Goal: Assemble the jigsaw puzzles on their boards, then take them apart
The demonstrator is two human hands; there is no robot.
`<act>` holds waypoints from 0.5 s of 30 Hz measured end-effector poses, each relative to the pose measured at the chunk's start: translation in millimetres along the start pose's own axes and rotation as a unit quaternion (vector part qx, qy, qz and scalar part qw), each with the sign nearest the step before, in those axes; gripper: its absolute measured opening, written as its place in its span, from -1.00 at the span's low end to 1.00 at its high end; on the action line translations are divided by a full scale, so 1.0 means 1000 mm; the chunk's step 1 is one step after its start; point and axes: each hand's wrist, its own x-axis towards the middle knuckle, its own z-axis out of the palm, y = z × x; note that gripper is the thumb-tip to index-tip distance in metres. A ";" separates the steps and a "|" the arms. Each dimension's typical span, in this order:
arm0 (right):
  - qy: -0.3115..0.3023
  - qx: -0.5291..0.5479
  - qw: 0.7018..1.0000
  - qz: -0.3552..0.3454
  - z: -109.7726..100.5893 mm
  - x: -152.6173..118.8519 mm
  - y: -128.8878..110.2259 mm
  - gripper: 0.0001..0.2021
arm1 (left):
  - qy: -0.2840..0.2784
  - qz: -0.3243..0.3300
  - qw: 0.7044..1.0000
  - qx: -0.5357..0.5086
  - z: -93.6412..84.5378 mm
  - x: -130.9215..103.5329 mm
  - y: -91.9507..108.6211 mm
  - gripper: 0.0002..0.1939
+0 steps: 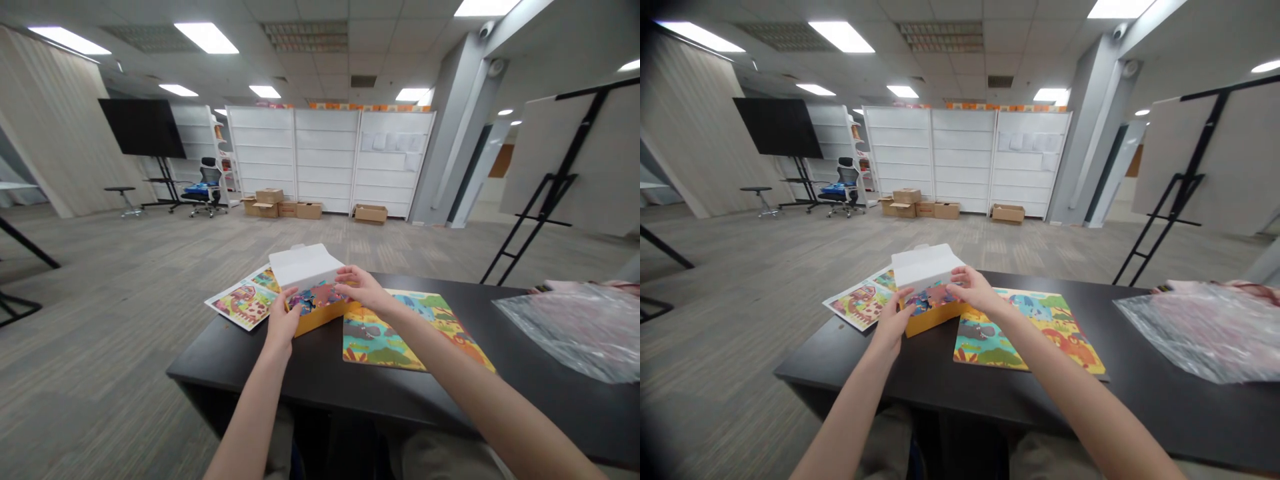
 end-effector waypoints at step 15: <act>0.121 -0.249 0.960 0.038 -0.149 -0.098 0.087 -0.84 | 0.123 0.049 0.986 -0.099 0.024 -0.001 0.005 -0.46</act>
